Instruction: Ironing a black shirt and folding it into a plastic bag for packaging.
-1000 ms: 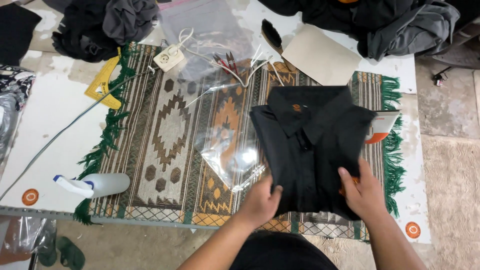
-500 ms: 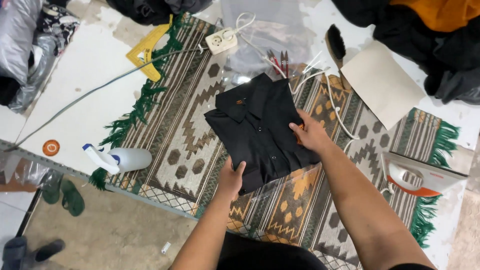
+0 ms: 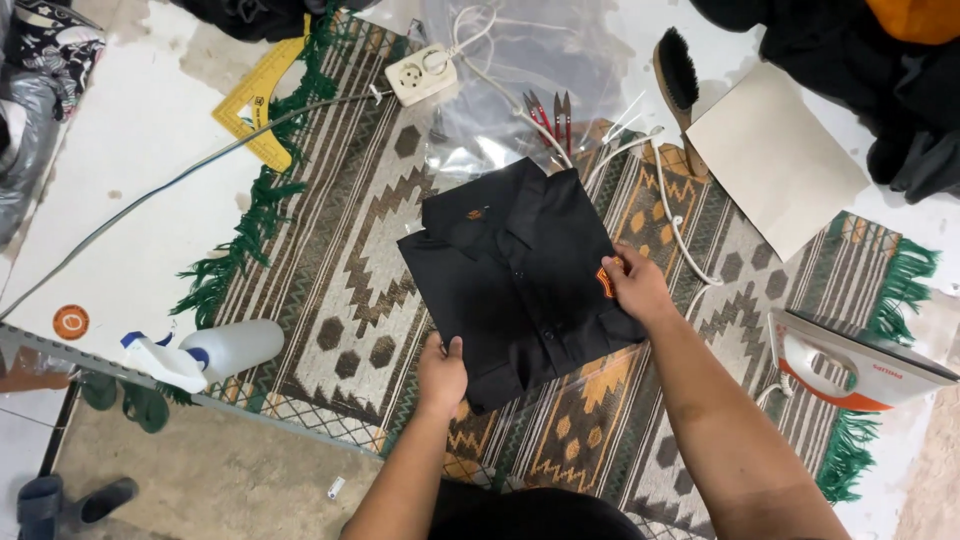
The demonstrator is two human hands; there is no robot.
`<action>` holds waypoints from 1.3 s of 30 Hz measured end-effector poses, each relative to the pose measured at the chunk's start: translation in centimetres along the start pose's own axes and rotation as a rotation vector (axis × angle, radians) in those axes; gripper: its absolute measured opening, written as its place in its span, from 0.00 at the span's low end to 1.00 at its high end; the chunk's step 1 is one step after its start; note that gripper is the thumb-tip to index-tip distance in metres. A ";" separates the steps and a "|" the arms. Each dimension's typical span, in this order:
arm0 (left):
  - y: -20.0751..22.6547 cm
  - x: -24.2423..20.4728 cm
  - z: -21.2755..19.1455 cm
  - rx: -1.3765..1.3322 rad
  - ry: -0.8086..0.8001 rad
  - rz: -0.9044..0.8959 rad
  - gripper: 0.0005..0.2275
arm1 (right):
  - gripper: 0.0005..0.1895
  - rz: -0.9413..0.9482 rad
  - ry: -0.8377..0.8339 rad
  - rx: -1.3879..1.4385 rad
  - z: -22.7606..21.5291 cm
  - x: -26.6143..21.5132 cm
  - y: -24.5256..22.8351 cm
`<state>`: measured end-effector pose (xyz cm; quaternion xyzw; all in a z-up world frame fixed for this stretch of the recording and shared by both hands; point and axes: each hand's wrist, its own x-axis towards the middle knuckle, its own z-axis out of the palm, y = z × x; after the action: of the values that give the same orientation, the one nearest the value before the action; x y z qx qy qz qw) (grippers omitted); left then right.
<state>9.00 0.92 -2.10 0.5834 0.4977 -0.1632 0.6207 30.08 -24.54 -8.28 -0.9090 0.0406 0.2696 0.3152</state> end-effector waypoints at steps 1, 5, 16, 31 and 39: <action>0.0 0.0 0.2 0.002 0.000 0.002 0.25 | 0.25 0.000 0.002 0.002 0.1 0.3 0.6; -1.6 0.9 1.1 0.010 0.072 0.048 0.24 | 0.24 -0.109 0.116 -0.143 1.4 1.4 3.7; -6.0 5.9 -1.3 0.118 0.182 0.082 0.15 | 0.31 0.078 -0.019 -0.245 2.8 -2.7 3.8; -8.1 6.9 -4.9 0.198 0.124 0.153 0.13 | 0.25 0.183 -0.032 0.082 1.9 -13.2 3.5; -5.9 1.6 -5.1 0.092 0.111 0.092 0.14 | 0.24 0.206 -0.041 0.328 3.2 -11.6 8.6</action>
<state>2.91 4.44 -5.81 0.6416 0.4961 -0.1244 0.5716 16.65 -30.60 -9.19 -0.8309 0.1704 0.3084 0.4306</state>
